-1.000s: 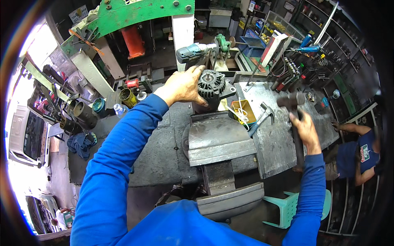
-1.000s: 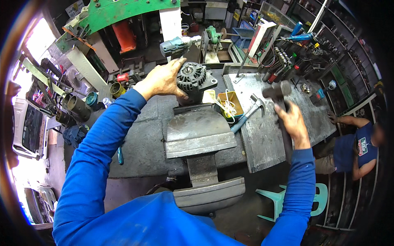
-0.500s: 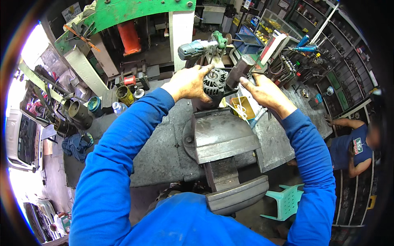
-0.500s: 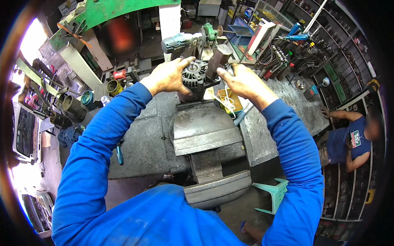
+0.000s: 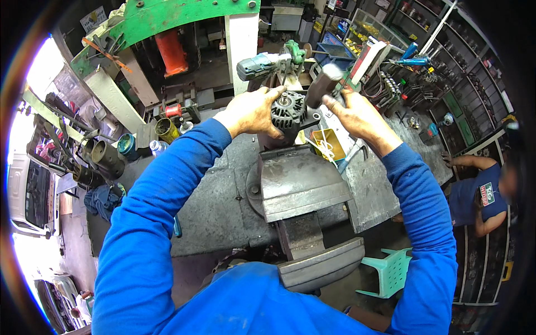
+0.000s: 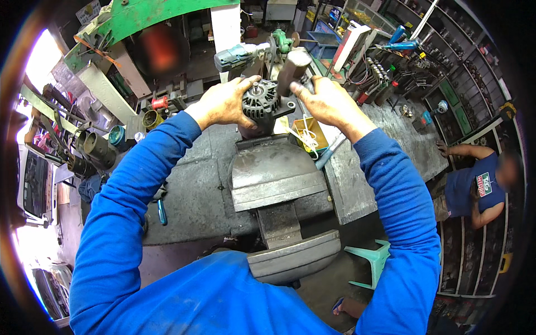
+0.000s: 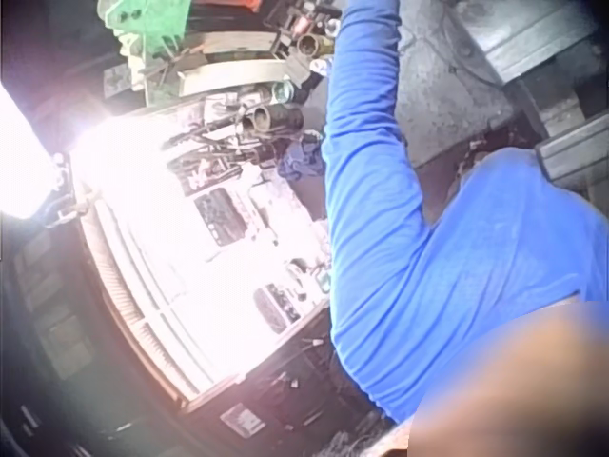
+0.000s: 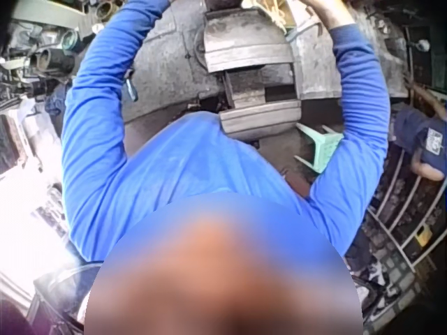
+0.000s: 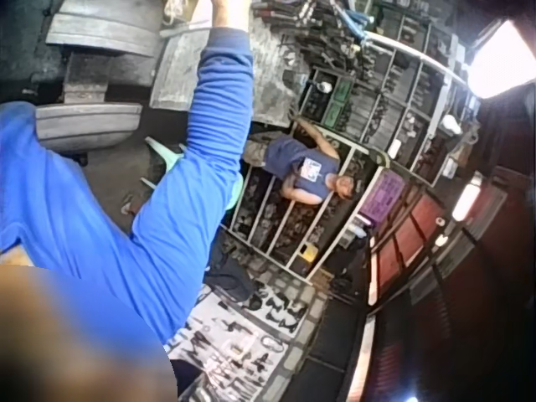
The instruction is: The person disassembles an alternator on a workbench, using a hammer to tap components and a screwdriver to remove parts. They separate the housing and internal components, then reassemble the unit by aligning and securing the pieces.
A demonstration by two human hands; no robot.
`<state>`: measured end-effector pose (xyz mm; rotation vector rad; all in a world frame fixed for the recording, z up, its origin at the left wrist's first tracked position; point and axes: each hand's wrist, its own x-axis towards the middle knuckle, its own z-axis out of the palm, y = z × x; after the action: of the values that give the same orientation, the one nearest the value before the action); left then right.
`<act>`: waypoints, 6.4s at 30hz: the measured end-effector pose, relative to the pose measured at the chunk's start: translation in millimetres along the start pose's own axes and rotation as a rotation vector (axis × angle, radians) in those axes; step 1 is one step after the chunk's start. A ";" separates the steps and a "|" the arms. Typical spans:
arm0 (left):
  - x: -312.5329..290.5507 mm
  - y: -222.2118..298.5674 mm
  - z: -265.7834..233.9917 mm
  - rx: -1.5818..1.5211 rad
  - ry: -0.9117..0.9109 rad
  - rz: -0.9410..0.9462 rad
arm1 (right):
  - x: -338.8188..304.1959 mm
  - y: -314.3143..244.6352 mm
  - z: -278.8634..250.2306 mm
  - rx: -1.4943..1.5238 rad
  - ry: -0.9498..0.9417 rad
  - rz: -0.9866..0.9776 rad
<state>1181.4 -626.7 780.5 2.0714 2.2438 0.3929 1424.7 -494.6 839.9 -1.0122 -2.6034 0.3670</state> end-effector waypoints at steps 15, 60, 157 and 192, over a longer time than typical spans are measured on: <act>0.8 -1.4 -0.1 0.031 0.006 0.022 | -0.9 -8.4 -4.2 -0.036 -0.161 -0.002; -4.9 18.8 -4.7 -0.068 0.056 -0.210 | 62.2 -49.5 -17.8 0.100 0.024 -0.071; -8.6 -19.7 -31.6 -1.075 0.070 -0.440 | -316.1 204.8 -14.3 0.143 -0.015 0.383; 273.1 572.1 363.9 -0.846 -0.296 -0.919 | -368.9 537.4 -78.5 0.580 -0.637 0.585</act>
<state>1790.7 -268.6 593.9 0.5746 2.0244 0.7020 2037.2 -354.6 649.2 -1.5804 -2.3291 1.7068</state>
